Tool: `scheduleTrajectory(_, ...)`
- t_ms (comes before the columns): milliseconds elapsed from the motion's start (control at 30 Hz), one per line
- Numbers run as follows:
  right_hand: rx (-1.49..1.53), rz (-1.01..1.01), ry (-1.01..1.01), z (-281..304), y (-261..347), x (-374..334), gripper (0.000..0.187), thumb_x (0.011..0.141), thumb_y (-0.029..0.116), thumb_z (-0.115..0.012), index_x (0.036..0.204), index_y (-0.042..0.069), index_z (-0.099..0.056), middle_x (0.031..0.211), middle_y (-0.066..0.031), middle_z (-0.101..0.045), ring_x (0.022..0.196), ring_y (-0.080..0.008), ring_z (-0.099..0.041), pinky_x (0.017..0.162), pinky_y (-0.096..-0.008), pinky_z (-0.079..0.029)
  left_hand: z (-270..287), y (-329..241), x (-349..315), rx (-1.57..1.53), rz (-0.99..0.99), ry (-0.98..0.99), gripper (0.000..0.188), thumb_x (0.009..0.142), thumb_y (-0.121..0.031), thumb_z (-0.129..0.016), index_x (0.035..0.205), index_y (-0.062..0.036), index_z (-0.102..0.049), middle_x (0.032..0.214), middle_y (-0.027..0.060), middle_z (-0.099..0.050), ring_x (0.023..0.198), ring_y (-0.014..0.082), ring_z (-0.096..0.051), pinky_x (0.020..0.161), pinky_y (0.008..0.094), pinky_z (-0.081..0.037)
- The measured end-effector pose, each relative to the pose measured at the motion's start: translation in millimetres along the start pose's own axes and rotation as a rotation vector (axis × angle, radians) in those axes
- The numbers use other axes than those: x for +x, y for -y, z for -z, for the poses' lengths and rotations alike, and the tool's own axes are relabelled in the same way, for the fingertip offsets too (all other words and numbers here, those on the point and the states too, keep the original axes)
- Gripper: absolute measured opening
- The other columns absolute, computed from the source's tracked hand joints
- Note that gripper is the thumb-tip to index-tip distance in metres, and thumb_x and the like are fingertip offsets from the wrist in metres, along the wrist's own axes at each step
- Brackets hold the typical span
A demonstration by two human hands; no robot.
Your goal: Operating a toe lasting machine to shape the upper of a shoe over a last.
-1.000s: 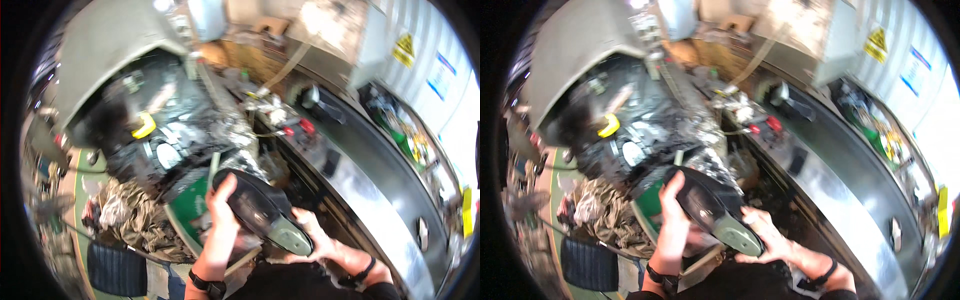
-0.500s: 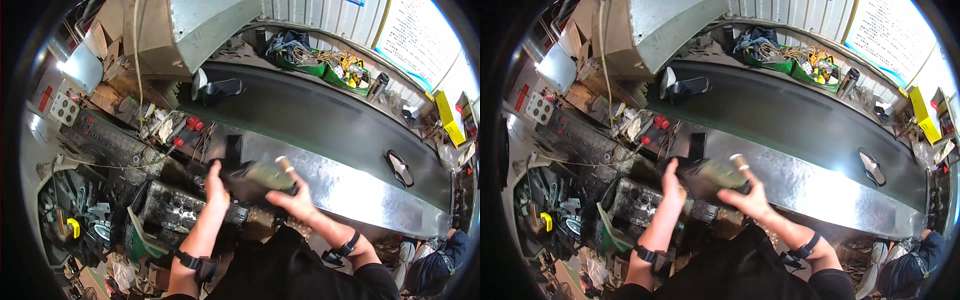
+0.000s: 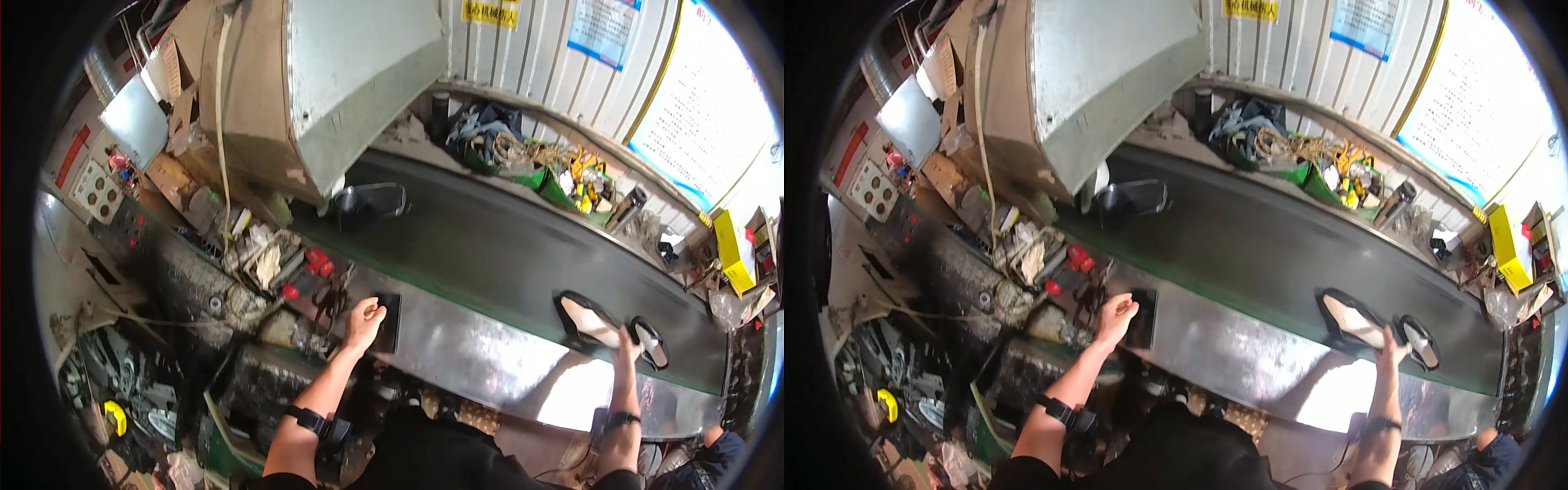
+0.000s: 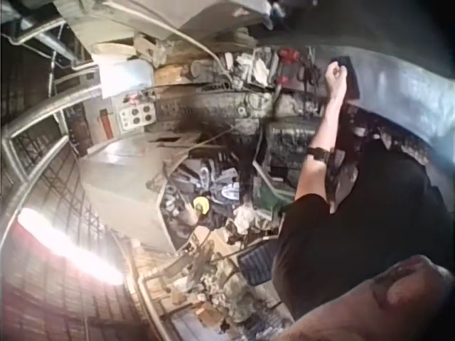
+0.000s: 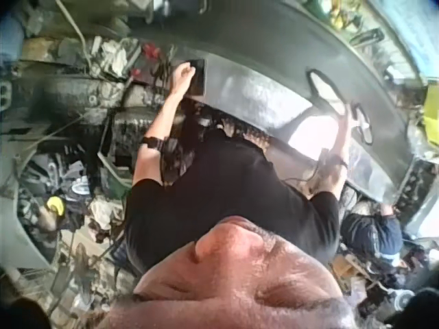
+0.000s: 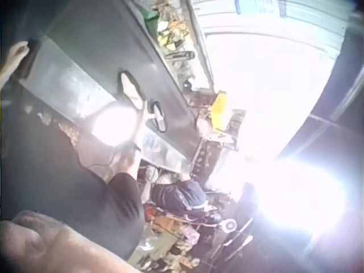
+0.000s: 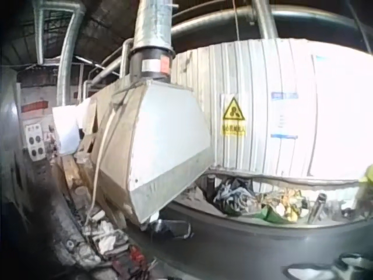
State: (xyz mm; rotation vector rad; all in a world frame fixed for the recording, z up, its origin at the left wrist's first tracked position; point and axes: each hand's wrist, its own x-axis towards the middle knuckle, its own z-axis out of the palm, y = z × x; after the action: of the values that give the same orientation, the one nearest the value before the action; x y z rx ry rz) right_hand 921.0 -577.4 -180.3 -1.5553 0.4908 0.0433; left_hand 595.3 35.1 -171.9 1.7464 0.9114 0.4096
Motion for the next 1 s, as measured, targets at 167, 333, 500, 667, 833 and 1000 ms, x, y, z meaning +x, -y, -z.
scheduleTrajectory(167,-0.149,0.276,0.181,-76.1,-30.6,-97.5,0.044,0.085,0.006,-0.075,0.125,-0.003,-0.058,0.093,-0.0023,-0.064,0.078,-0.0116,-0.059,0.063,-0.0262,-0.051,30.4,-23.8,128.6,0.625,-0.285,-0.091,0.058,0.085,-0.018,-0.071,0.138,-0.0021,-0.054,0.134,0.0222,-0.059,0.123,0.0353,-0.059,0.103,0.0428,-0.049)
scheduleTrajectory(333,-0.145,0.07,0.407,-192.5,-17.4,-197.4,0.03,0.098,0.021,-0.067,0.104,-0.009,-0.072,0.093,-0.0118,-0.072,0.078,-0.0168,-0.069,0.073,-0.0311,-0.06,42.5,-32.4,234.2,1.282,-0.529,-0.007,0.074,0.079,-0.011,-0.076,0.146,-0.0121,-0.044,0.152,0.0175,-0.041,0.143,0.0384,-0.034,0.116,0.0567,-0.03)
scheduleTrajectory(500,-0.161,-0.2,0.767,-270.3,-2.6,-217.6,0.057,0.097,0.012,-0.069,0.148,0.001,-0.046,0.121,-0.0162,-0.067,0.108,-0.0211,-0.066,0.093,-0.0361,-0.058,-1.9,-63.8,296.6,1.15,-0.605,0.51,0.024,0.076,-0.017,-0.07,0.096,-0.0058,-0.078,0.099,0.0211,-0.074,0.101,0.0361,-0.071,0.11,0.0479,-0.042)
scheduleTrajectory(667,0.286,-0.598,0.675,-324.4,-18.4,-217.0,0.095,0.095,0.007,-0.071,0.161,0.035,-0.008,0.149,-0.0136,-0.046,0.129,-0.0268,-0.053,0.102,-0.0555,-0.049,-54.2,-139.1,284.1,0.333,-0.446,0.742,0.032,0.086,-0.031,-0.075,0.097,-0.0007,-0.076,0.092,0.0165,-0.075,0.092,0.0299,-0.073,0.086,0.0381,-0.054)
scheduleTrajectory(833,0.444,-0.699,0.57,-307.1,-41.9,-205.9,0.083,0.095,0.011,-0.071,0.159,0.033,-0.024,0.125,-0.0059,-0.062,0.109,-0.0209,-0.064,0.098,-0.0545,-0.051,-22.2,-71.5,372.8,0.956,-0.35,-0.178,0.071,0.084,-0.024,-0.076,0.144,0.0022,-0.048,0.149,0.0258,-0.046,0.138,0.0375,-0.045,0.111,0.0456,-0.041)
scheduleTrajectory(1000,0.412,-0.665,0.501,-271.6,-33.2,-212.5,0.085,0.095,0.014,-0.072,0.16,0.033,-0.021,0.117,-0.004,-0.066,0.107,-0.0183,-0.065,0.101,-0.0559,-0.047,73.9,83.6,452.2,0.753,-0.04,-0.398,0.099,0.078,-0.031,-0.083,0.155,-0.0008,-0.027,0.142,0.0302,-0.052,0.13,0.0413,-0.053,0.113,0.0485,-0.042)
